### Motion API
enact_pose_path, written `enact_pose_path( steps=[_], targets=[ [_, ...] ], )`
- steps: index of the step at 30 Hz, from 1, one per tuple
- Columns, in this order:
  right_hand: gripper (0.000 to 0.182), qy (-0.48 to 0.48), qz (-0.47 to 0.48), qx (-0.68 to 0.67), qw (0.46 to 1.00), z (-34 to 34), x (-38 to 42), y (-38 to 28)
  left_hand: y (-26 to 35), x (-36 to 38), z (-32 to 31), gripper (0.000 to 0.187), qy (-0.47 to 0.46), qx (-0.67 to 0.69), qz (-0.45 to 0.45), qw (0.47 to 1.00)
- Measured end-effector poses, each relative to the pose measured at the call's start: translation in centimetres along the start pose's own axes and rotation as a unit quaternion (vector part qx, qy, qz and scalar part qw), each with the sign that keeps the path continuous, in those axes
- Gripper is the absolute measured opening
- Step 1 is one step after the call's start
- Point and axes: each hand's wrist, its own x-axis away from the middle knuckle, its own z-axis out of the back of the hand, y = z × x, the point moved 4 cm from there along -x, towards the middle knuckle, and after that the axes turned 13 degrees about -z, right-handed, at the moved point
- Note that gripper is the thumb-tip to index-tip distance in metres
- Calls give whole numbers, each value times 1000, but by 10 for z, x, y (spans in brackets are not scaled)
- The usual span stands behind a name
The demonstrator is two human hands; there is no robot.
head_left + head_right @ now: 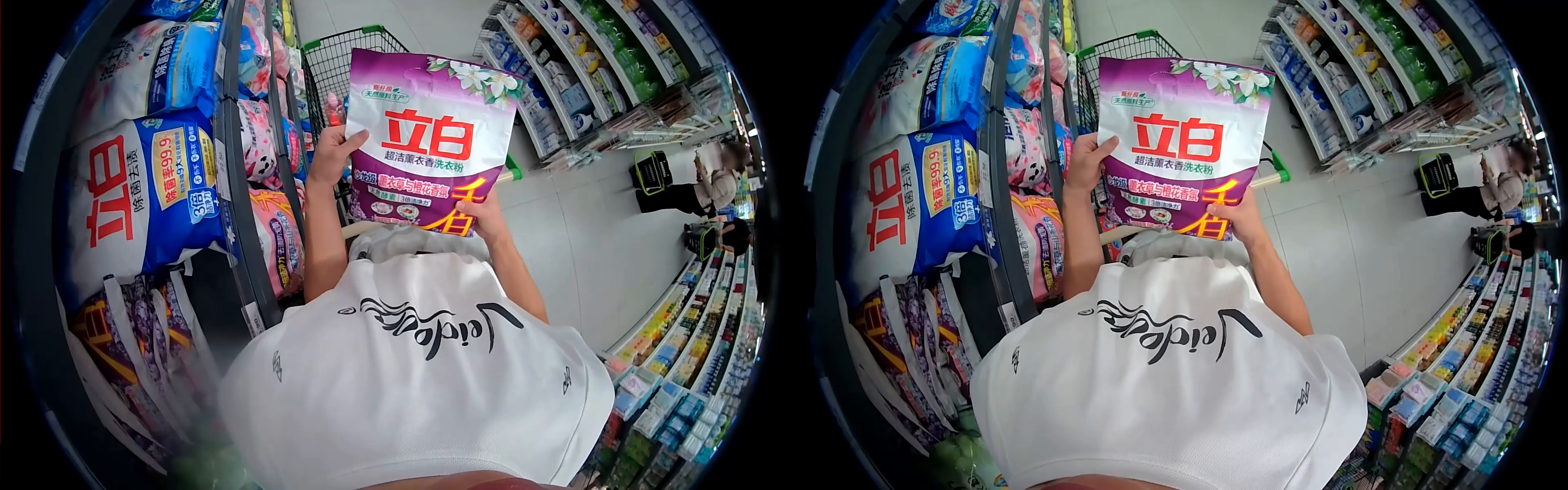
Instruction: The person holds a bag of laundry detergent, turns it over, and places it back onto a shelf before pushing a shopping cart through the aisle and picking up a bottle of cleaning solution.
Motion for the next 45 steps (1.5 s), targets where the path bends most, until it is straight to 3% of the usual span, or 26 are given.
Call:
enact_pose_path(
  steps=[6, 12, 19, 22, 28, 35, 40, 43, 45],
  targets=[
    [54, -5, -2, -8, 1000, 6, -3, 3, 6, 3, -5, 27, -2, -64, -56, 996],
    [56, 5, 8, -21, 1000, 7, 0, 1, 1, 6, 1, 31, -71, -76, 38, 994],
    [55, -4, 18, -23, 1000, 9, -2, -1, 3, 4, -8, 27, -66, -122, 5, 990],
    [55, 2, 23, -23, 999, 9, -2, -2, -4, 5, -2, 25, -76, -78, 19, 994],
    [55, 10, 37, -15, 999, 10, -5, -6, -7, 3, -3, 21, -76, -120, 44, 989],
    [52, 2, 21, 3, 1000, 6, -8, -8, 6, 3, -2, 23, -83, -180, -7, 980],
    [50, -1, 34, 28, 999, 6, -14, -11, 0, 3, 10, 27, -64, -194, 8, 979],
    [50, 5, 43, 25, 999, 2, -17, -18, -6, 5, 26, 40, -45, -118, 40, 991],
    [50, 10, 58, 11, 998, -2, -16, -30, -18, 3, 25, 51, -17, -5, -9, 1000]
  ],
)
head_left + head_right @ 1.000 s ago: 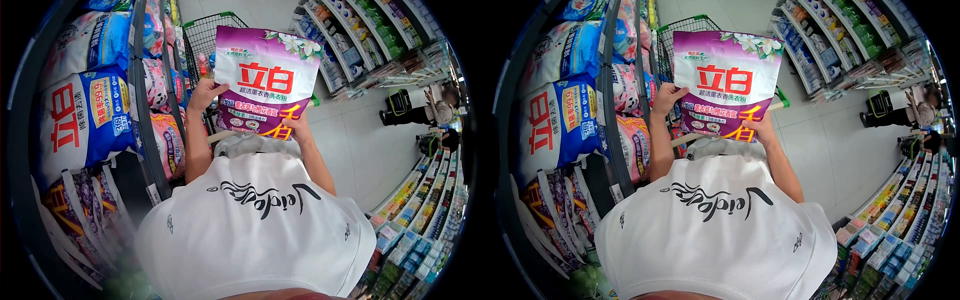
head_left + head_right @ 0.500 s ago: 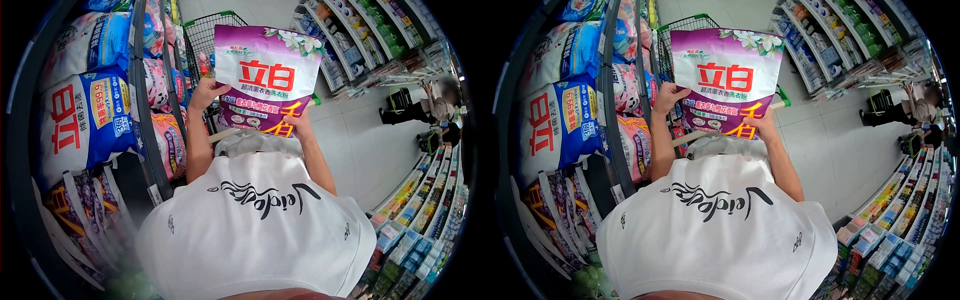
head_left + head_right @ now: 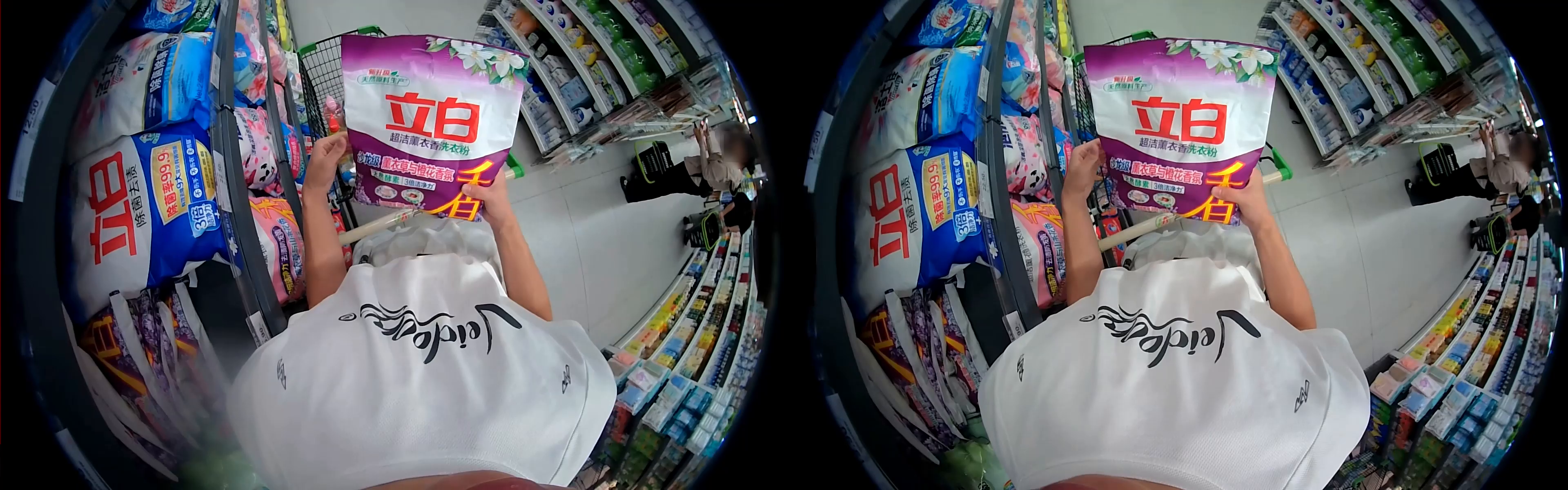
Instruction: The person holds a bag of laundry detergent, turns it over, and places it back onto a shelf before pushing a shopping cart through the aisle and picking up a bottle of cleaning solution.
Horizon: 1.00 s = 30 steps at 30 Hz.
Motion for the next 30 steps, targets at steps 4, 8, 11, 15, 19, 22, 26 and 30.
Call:
enact_pose_path(
  steps=[4, 8, 11, 15, 19, 22, 26, 30],
  targets=[
    [51, 12, 30, -31, 999, 4, -7, -20, -45, 19, -1, 88, 6, 192, -15, 981],
    [52, 23, 54, -94, 994, -4, -11, -46, -33, 19, -67, 118, -73, 337, -43, 938],
    [50, 18, 65, -128, 989, -14, -16, -54, -34, 13, -107, 116, -83, 338, -6, 938],
    [48, 8, 48, -137, 989, -33, -17, -55, -50, 6, -131, 98, -29, 411, -2, 911],
    [43, 29, 89, 19, 995, -38, -21, -57, -55, 7, -126, 85, 27, 373, 8, 928],
    [33, 22, 108, 80, 991, -34, -22, -65, -54, 12, -126, 87, 39, 390, 11, 920],
    [25, 24, 130, 59, 989, -25, -27, -85, -62, 16, -116, 82, 9, 405, -2, 914],
    [23, 50, 84, 108, 989, -36, -18, -100, -71, 19, -113, 76, 1, 392, -17, 920]
  ],
)
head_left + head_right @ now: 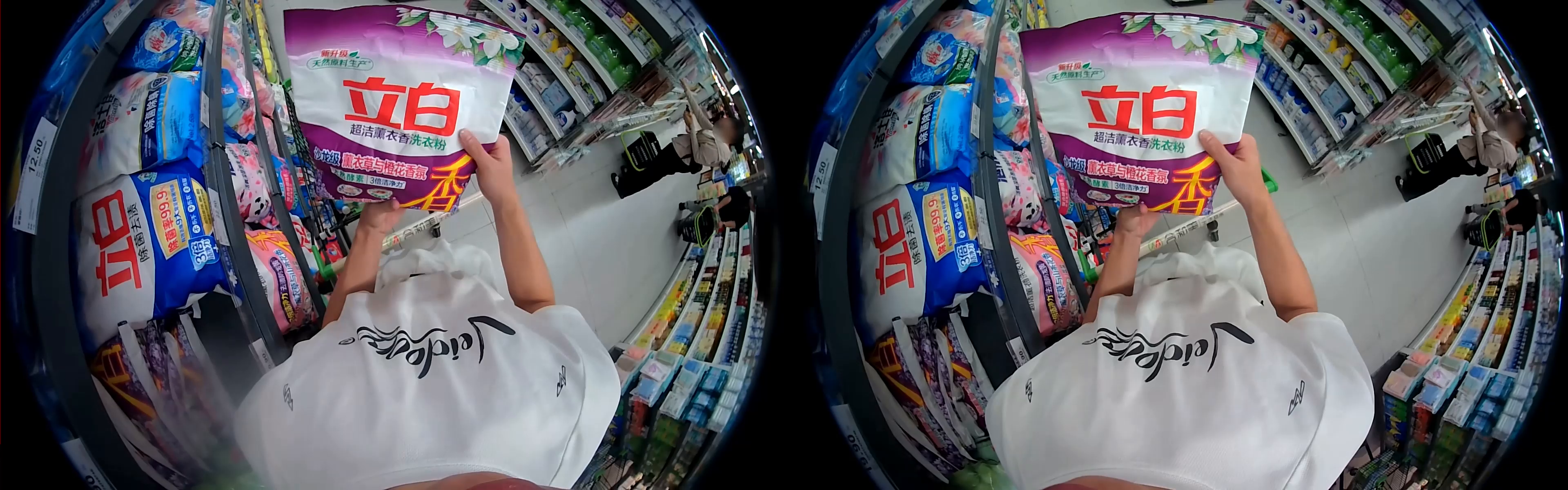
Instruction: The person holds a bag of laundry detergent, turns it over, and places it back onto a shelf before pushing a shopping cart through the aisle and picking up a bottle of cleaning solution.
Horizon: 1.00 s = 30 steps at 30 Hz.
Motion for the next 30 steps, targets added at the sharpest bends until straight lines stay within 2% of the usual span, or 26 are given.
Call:
enact_pose_path(
  steps=[3, 4, 5, 6, 7, 8, 10, 11, 13, 15, 16, 17, 19, 20, 21, 22, 24, 25, 28, 30],
  targets=[
    [20, -31, 133, 80, 987, -10, 23, -10, 1, -4, -2, 72, -41, 22, -6, 999],
    [18, -50, 219, 137, 965, -16, 33, -23, -1, -3, -2, 72, -11, 22, -15, 1000],
    [18, -62, 210, 145, 965, -15, 33, -24, -4, -2, -3, 72, 19, 21, -23, 999],
    [18, -74, 201, 152, 965, -12, 33, -27, -2, -4, -7, 73, -8, 56, 2, 998],
    [18, -86, 190, 159, 965, -11, 33, -29, -2, -3, -9, 74, -5, 42, -9, 999],
    [19, -58, 94, 122, 986, -8, 29, -27, -2, -2, -12, 75, -3, 28, -21, 999],
    [18, -70, 191, 154, 967, -8, 38, -33, -3, -4, -1, 75, -14, 20, -13, 1000],
    [17, -78, 245, 169, 952, -10, 42, -38, -4, -3, 2, 73, -6, 31, -38, 999],
    [22, -79, 167, 111, 976, -9, 42, -40, 7, -4, -17, 73, -37, 21, -33, 999],
    [30, -94, 64, 95, 989, 2, 29, -30, 6, -2, -18, 59, -61, -28, -77, 995],
    [23, -55, 76, 109, 990, 5, 28, -25, 0, 0, -11, 53, -49, -25, -70, 996],
    [23, -75, 181, 125, 973, 2, 35, -30, -5, -1, 0, 48, -39, -24, -63, 997],
    [26, -93, 151, 31, 984, -2, 43, -33, -9, -7, 18, 44, 55, 20, 4, 998],
    [27, -76, 115, 28, 990, -1, 38, -33, -3, -2, 6, 41, 27, -11, -35, 999],
    [29, -59, 76, 25, 995, 1, 33, -32, -1, -1, 3, 40, 35, 72, -2, 997],
    [31, -42, 36, 24, 998, 1, 29, -29, 0, -2, 1, 41, -45, 68, -33, 996],
    [35, -38, 96, -8, 995, -6, 32, -25, -8, 0, 9, 46, -71, 53, -44, 995],
    [37, -37, 125, -25, 991, -10, 35, -25, -11, 2, 9, 50, -68, 46, -39, 996],
    [39, -12, 184, 44, 982, -26, 42, -31, -12, 6, 13, 64, 10, 40, -6, 999],
    [39, -36, 169, 36, 984, -30, 38, -33, -7, 8, 9, 69, -11, 9, -14, 1000]
  ],
)
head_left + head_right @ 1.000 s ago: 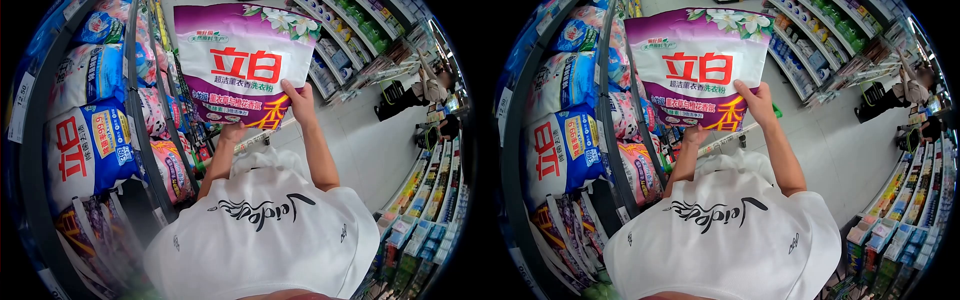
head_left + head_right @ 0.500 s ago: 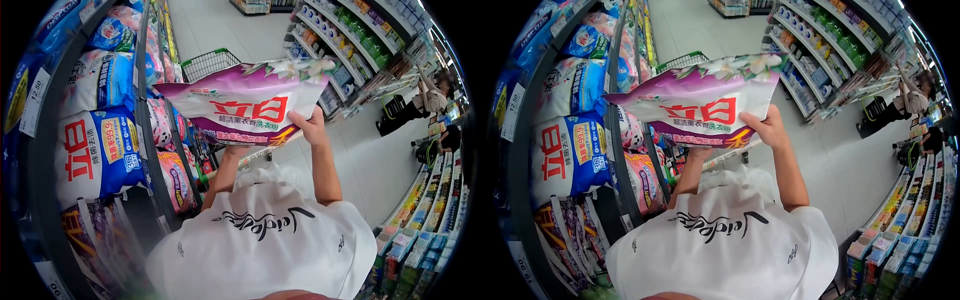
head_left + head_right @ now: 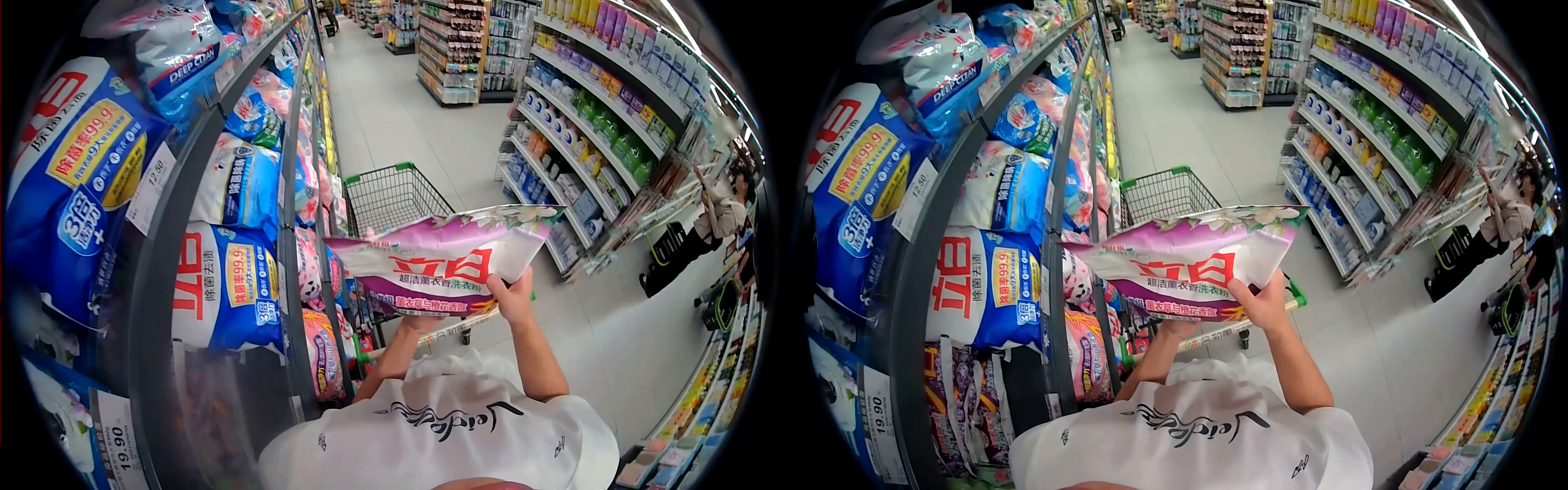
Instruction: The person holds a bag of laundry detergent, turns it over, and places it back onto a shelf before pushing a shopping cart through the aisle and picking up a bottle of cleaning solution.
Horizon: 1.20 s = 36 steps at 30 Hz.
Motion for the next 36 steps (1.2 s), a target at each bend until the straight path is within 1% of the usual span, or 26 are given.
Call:
enact_pose_path(
  steps=[1, 2, 3, 4, 5, 6, 8, 9, 10, 11, 12, 13, 14, 15, 18, 19, 21, 23, 24, 26, 29, 31, 33, 34, 35, 36],
  targets=[
    [40, -11, -9, -6, 1000, 1, -1, 0, 4, 0, -3, 72, -11, -14, -6, 1000],
    [46, -57, -34, -73, 995, 10, -6, 13, 7, 0, -5, 76, -20, -34, -16, 999],
    [49, -37, -62, -99, 992, 13, -8, 22, 7, 1, 1, 77, -1, -3, -3, 1000],
    [53, -16, -91, -124, 988, 15, -7, 29, 7, 5, 5, 78, -4, 23, 11, 1000],
    [58, 4, -119, -146, 982, 16, -6, 35, 13, 4, -5, 79, -24, 1, 1, 1000],
    [59, -2, -79, -134, 988, 11, -7, 34, 18, 3, -15, 80, -44, -21, -9, 999],
    [59, 39, -67, -142, 987, 12, -15, 45, 22, -2, -26, 80, -60, -46, -71, 995],
    [58, 55, -65, -143, 986, 15, -20, 48, 21, 2, -16, 80, -66, -37, -80, 994],
    [54, 39, -61, -130, 989, 16, -26, 47, 21, 5, -19, 80, -41, -25, -68, 997],
    [52, 50, -71, -131, 988, 18, -29, 47, 22, 8, -21, 80, -13, -12, -59, 998],
    [50, 59, -81, -129, 987, 19, -32, 47, 22, 9, -17, 82, -18, -4, -20, 1000],
    [48, 66, -89, -124, 986, 18, -39, 46, 28, 9, -21, 80, -27, -49, -45, 997],
    [46, 73, -104, -116, 985, 14, -44, 46, 33, 11, -24, 75, -21, -47, -55, 997],
    [50, 97, -121, -142, 977, 3, -44, 41, 43, 10, -43, 70, -13, -45, -65, 997],
    [59, -27, -137, -172, 975, 4, -52, 64, 58, 20, -47, 61, 34, -105, -118, 987],
    [65, -91, -135, -179, 970, 1, -54, 66, 71, 23, -62, 59, 13, -143, -139, 980],
    [77, -189, -146, -201, 950, 2, -59, 82, 75, 32, -54, 62, 35, -198, -115, 973],
    [87, -262, -185, -262, 910, -10, -61, 102, 86, 41, -49, 67, 84, -337, -138, 928],
    [92, -286, -206, -265, 897, -18, -61, 112, 91, 46, -48, 69, 117, -405, -143, 895],
    [85, -345, -235, -287, 862, -37, -61, 123, 93, 60, -45, 68, 207, -442, -109, 866],
    [77, -413, -250, -334, 810, -61, -68, 137, 91, 78, -51, 67, 277, -482, -147, 818],
    [75, -402, -247, -295, 831, -64, -78, 140, 84, 87, -54, 66, 319, -502, -164, 787],
    [68, -423, -240, -310, 817, -75, -87, 131, 72, 101, -47, 67, 357, -511, -153, 766],
    [63, -385, -275, -290, 832, -78, -91, 131, 66, 108, -41, 67, 376, -515, -147, 756],
    [58, -345, -308, -267, 845, -79, -95, 131, 56, 121, -19, 70, 359, -532, -188, 743],
    [53, -361, -305, -290, 832, -85, -98, 123, 57, 120, -40, 73, 379, -586, -180, 693]
  ],
)
